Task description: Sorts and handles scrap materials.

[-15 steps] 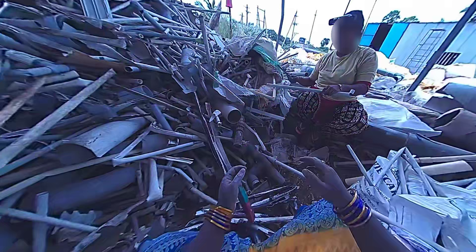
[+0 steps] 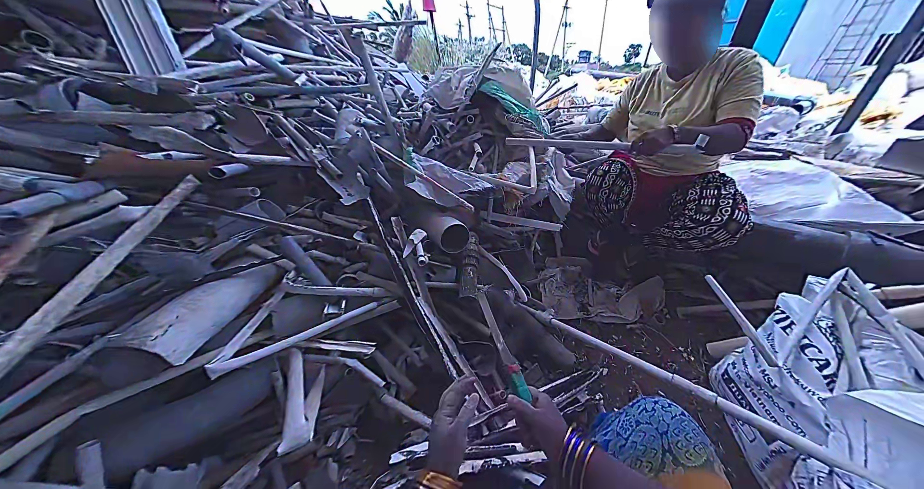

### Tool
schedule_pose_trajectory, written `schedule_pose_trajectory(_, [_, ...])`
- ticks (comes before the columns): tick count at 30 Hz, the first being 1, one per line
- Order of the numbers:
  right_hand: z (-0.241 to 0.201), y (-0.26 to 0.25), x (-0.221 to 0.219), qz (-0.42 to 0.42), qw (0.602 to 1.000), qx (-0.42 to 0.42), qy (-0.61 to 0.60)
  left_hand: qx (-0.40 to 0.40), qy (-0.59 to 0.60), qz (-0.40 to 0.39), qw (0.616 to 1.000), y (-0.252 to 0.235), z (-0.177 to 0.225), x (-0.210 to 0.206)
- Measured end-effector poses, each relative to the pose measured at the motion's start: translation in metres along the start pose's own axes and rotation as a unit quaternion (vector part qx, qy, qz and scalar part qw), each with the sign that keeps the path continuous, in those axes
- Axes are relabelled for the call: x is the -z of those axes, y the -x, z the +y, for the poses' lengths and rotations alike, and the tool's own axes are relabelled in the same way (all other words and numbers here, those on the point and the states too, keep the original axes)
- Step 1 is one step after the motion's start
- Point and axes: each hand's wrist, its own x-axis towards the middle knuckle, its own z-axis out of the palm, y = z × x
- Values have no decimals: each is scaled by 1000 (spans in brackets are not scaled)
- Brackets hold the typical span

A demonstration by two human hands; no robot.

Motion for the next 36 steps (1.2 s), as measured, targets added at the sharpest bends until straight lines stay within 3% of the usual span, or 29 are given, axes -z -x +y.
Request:
schedule_pose_trajectory(2, [-4, -9, 1, 71, 997, 16, -38, 87, -49, 69, 993, -11, -22, 7])
schedule_pose_trajectory(4, [-13, -10, 2, 102, 991, 58, -60, 149, -55, 90, 983, -24, -35, 10])
schedule_pose_trajectory(9, [-40, -7, 22, 134, 969, 206, -20, 154, -21, 60, 986, -44, -28, -4])
schedule_pose_trajectory(13, [-65, 4, 40, 184, 935, 302, -30, 174, -41, 22, 984, -47, -45, -10])
schedule_pose_trajectory(16, [-63, -1, 41, 215, 941, 254, -53, 175, -80, -28, 981, -51, -48, -10])
schedule_pose_trajectory(23, [-22, -30, 18, 205, 974, -15, -99, 167, -102, -46, 980, -60, -55, -17])
schedule_pose_trajectory(26, [-18, -35, 18, 206, 973, -52, -88, 151, -154, -75, 974, -61, -58, -18])
schedule_pose_trajectory(29, [-24, -37, 20, 222, 968, -38, -109, 121, -226, -114, 960, -65, -66, -20])
schedule_pose_trajectory(31, [-27, -38, 20, 243, 964, -26, -107, 137, -296, -162, 931, -74, -67, -18])
schedule_pose_trajectory(34, [-28, -41, 21, 278, 957, -21, -83, 213, -394, -271, 852, -95, -51, -8])
schedule_pose_trajectory(36, [-25, -42, 22, 292, 954, -26, -68, 247, -433, -293, 816, -109, -42, 1])
